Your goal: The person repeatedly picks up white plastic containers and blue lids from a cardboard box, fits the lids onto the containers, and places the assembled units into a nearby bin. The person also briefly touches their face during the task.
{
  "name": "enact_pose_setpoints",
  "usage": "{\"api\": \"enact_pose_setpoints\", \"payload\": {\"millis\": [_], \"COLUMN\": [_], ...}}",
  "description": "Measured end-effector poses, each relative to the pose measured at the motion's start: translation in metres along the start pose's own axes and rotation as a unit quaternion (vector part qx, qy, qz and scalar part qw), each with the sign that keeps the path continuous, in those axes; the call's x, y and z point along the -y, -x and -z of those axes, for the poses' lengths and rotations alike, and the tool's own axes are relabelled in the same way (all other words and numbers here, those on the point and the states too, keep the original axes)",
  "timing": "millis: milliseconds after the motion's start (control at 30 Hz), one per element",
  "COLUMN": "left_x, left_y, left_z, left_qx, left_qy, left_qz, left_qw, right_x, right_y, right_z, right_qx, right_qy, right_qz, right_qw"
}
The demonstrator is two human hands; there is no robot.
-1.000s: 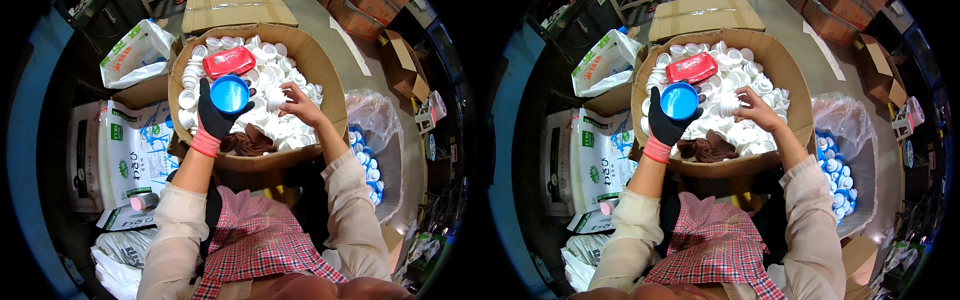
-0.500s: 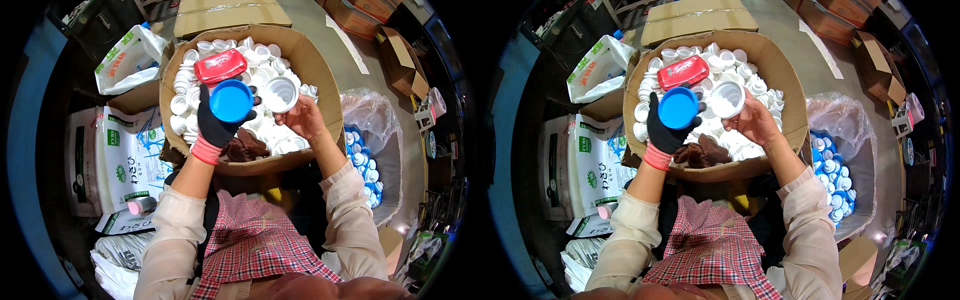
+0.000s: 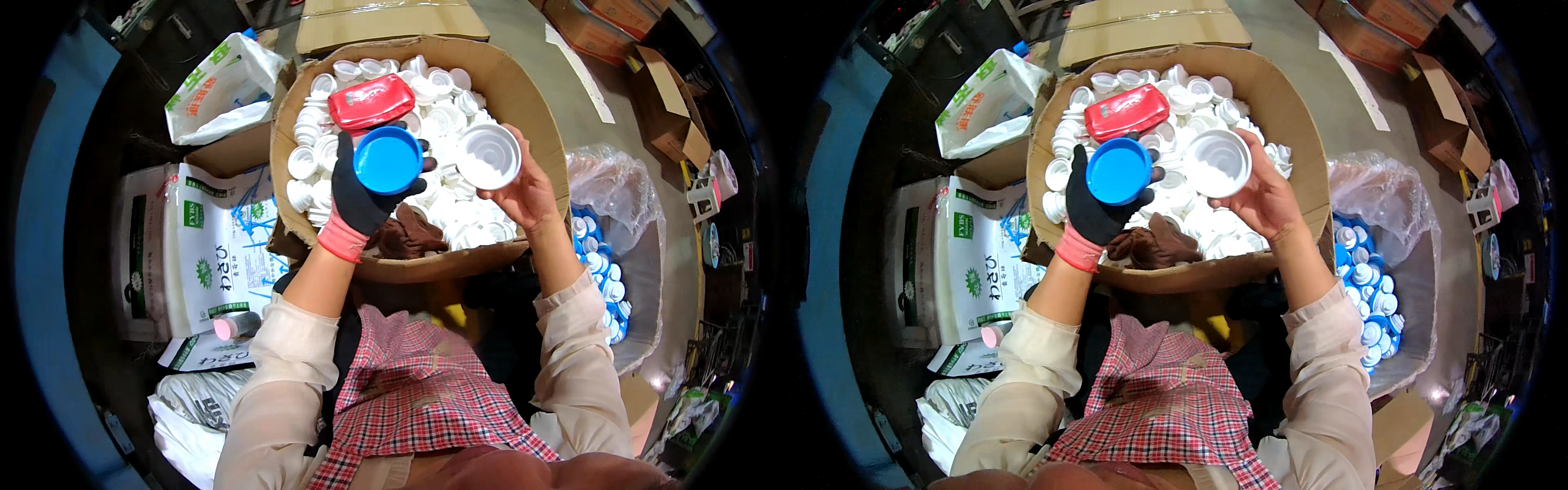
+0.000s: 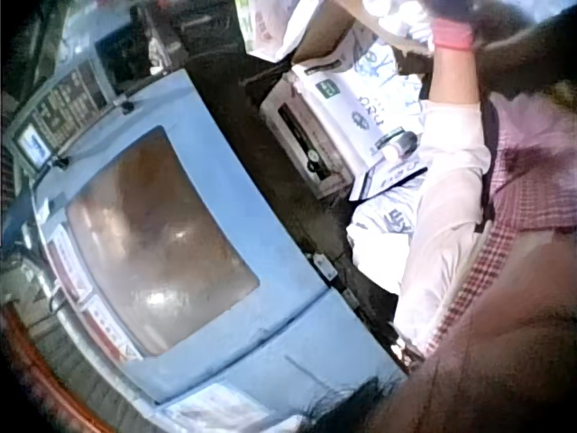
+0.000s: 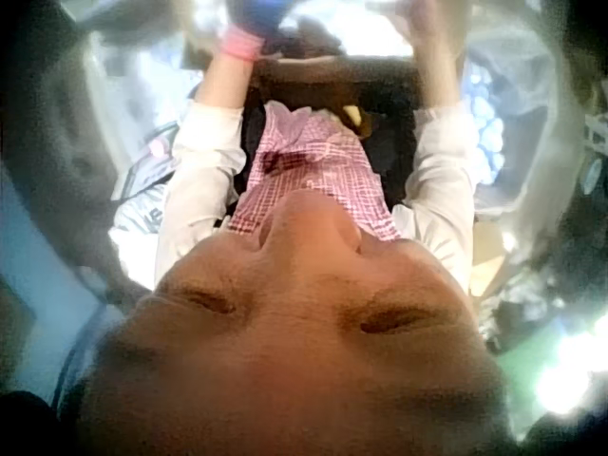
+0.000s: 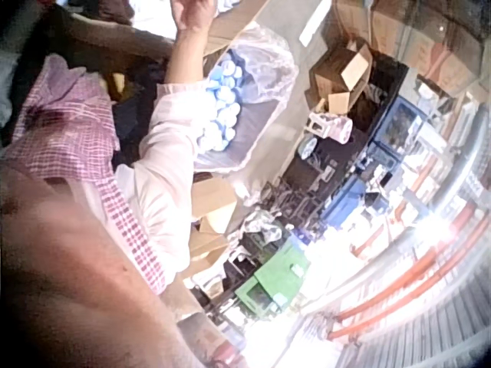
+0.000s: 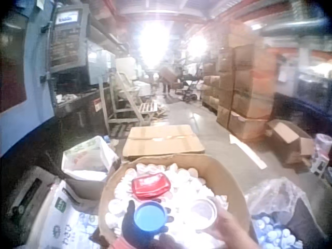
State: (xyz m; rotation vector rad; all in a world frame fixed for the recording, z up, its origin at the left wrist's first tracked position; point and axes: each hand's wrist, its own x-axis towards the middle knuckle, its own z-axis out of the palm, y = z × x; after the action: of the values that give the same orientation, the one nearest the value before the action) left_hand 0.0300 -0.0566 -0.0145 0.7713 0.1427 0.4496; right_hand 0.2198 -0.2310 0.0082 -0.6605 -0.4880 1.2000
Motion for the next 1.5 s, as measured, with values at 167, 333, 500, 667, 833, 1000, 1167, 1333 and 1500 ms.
{"api": "enact_pose_setpoints", "payload": {"millis": [167,333,500,667,833,1000,1167,1333,1500], "left_x": [-0.005,-0.012,-0.012,-0.007,0.005,0.0,-0.019,-0.023,-0.02], "left_y": [0.002,0.004,0.006,0.013,0.015,0.012,0.011,0.016,0.029], "left_z": [-0.006,-0.012,-0.007,-0.009,-0.01,-0.009,-0.013,-0.006,0.012], "left_qx": [0.035,0.06,0.065,-0.084,0.009,0.009,0.055,0.003,0.033], "left_qy": [0.191,0.2,0.166,-0.059,0.012,-0.085,0.123,0.021,-0.449], "left_qz": [0.038,0.032,0.041,0.035,0.029,-0.02,0.096,0.07,-0.193], "left_qw": [0.98,0.977,0.983,0.994,0.999,0.996,0.986,0.997,0.872], "right_x": [0.009,0.014,0.009,-0.003,-0.016,-0.021,0.005,0.027,0.0], "right_y": [-0.002,0.0,0.009,0.011,0.0,-0.001,0.011,0.02,0.024], "right_z": [-0.001,-0.014,-0.032,-0.07,-0.079,-0.072,-0.064,-0.068,-0.076], "right_qx": [0.043,-0.024,0.054,0.16,0.111,0.086,0.014,0.198,0.244], "right_qy": [0.067,0.076,0.29,0.447,0.679,0.603,0.359,0.615,0.784], "right_qz": [0.005,0.059,0.147,0.224,0.317,0.312,0.243,0.223,0.182], "right_qw": [0.997,0.995,0.944,0.851,0.652,0.73,0.901,0.73,0.542]}}
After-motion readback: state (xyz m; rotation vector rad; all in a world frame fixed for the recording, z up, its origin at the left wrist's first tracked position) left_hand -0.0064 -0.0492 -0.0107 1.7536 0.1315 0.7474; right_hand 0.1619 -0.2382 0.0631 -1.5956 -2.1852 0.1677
